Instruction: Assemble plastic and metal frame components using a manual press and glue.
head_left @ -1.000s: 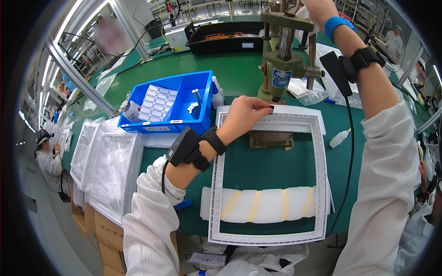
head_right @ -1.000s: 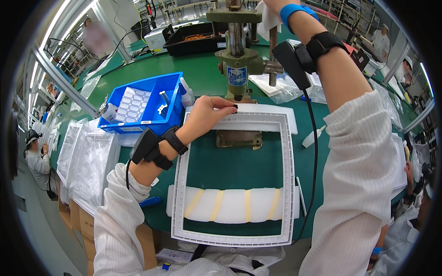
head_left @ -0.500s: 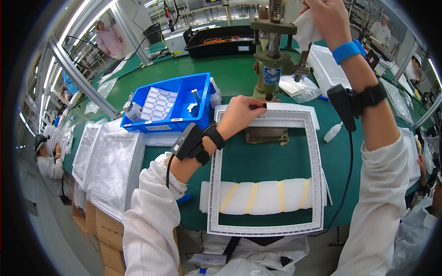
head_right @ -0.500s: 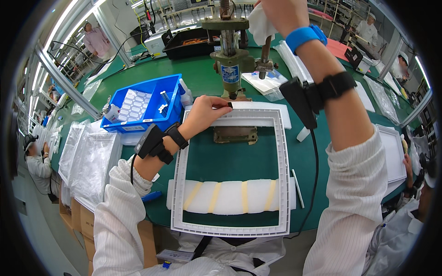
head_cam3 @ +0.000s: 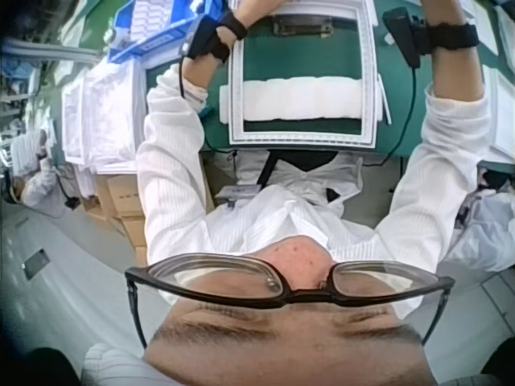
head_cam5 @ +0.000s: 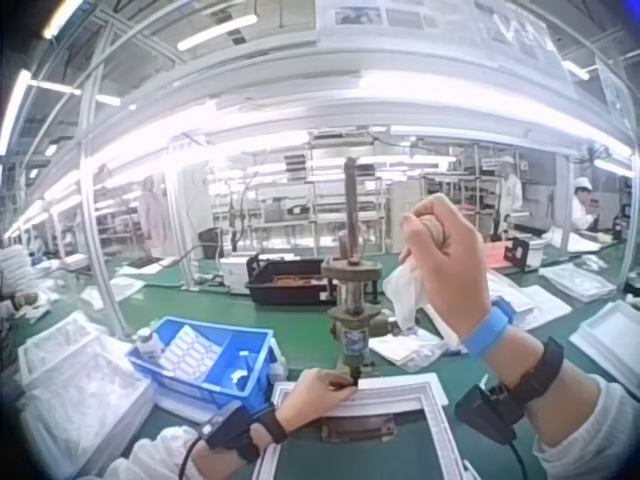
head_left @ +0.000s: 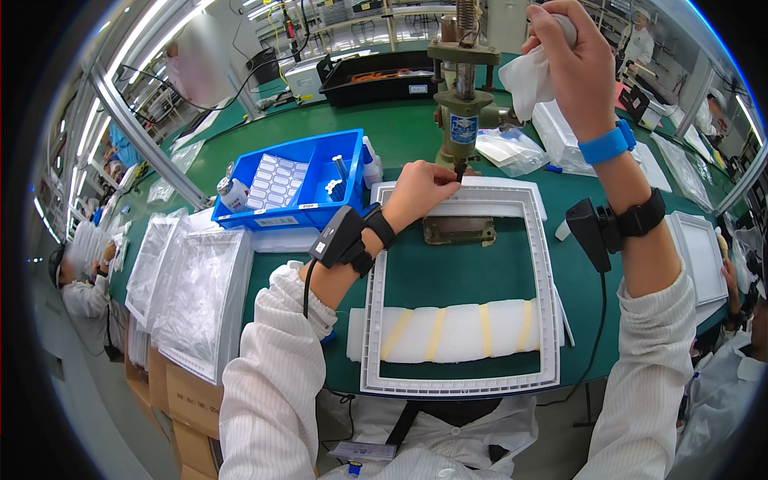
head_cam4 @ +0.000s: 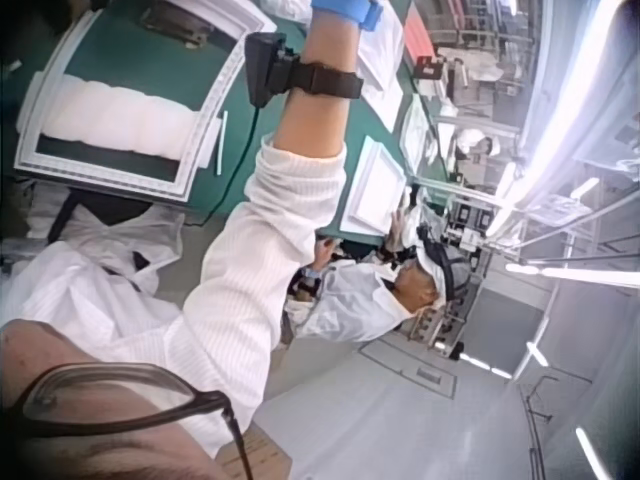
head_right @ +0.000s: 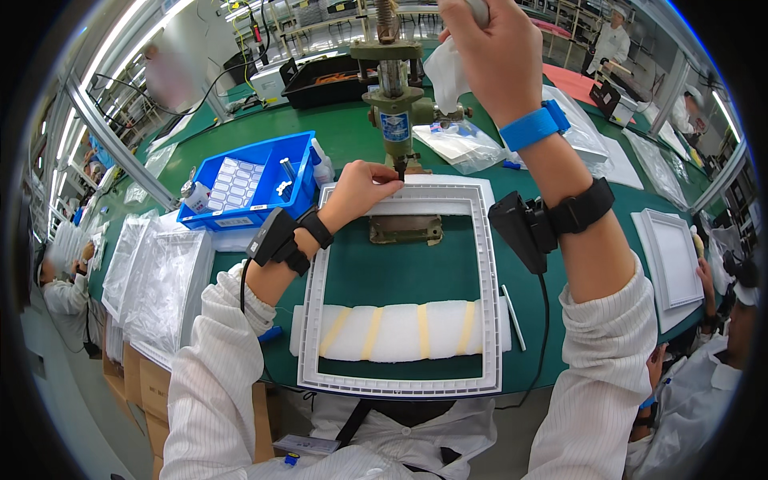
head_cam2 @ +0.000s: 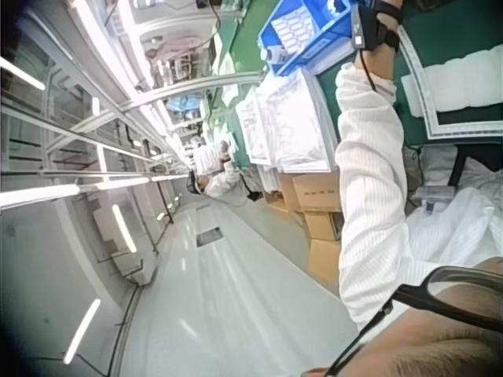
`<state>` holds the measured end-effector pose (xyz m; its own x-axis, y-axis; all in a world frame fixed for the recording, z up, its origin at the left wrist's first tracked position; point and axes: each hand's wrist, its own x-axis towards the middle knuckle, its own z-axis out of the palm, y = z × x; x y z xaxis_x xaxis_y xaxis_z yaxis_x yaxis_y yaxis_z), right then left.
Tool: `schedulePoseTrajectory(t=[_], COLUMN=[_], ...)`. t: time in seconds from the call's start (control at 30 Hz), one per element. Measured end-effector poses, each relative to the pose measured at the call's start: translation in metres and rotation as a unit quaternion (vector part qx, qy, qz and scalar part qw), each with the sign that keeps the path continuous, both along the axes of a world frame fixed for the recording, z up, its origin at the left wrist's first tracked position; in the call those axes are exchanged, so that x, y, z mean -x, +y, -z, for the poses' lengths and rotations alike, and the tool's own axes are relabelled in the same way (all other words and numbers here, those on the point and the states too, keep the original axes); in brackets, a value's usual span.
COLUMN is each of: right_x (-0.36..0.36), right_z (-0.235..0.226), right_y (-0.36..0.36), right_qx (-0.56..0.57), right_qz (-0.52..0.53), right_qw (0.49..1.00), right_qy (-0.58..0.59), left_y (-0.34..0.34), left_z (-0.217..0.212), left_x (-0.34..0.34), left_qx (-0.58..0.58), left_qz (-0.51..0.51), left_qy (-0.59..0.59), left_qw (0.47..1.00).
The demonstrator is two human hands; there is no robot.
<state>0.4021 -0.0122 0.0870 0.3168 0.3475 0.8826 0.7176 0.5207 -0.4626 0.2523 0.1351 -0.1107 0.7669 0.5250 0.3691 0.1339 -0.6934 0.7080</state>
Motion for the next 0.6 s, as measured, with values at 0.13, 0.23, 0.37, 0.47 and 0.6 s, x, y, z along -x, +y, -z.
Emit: schedulePoseTrajectory(t=[0.13, 0.23, 0.37, 0.47, 0.6], right_x=[-0.019, -0.005, -0.007, -0.006, -0.007], right_z=[0.015, 0.033, 0.047, 0.047, 0.049], right_y=[-0.001, -0.016, -0.023, -0.024, -0.025], right_qx=[0.021, 0.013, -0.021, -0.026, -0.031], right_qz=[0.022, 0.013, 0.009, 0.004, 0.011], right_qw=[0.999, 0.999, 0.998, 0.997, 0.996], right_qy=[-0.037, -0.029, -0.065, -0.078, -0.081], left_y=[-0.001, -0.001, 0.002, 0.003, 0.002], left_z=[-0.001, -0.007, -0.005, -0.005, -0.003], left_x=[-0.003, 0.004, 0.001, 0.002, 0.002], left_qx=[0.005, 0.025, 0.028, 0.031, 0.034], left_qz=[0.009, -0.013, -0.009, 0.0, 0.005], left_qy=[-0.006, 0.017, 0.026, 0.013, 0.001], left_qw=[1.0, 0.999, 0.999, 0.999, 0.999])
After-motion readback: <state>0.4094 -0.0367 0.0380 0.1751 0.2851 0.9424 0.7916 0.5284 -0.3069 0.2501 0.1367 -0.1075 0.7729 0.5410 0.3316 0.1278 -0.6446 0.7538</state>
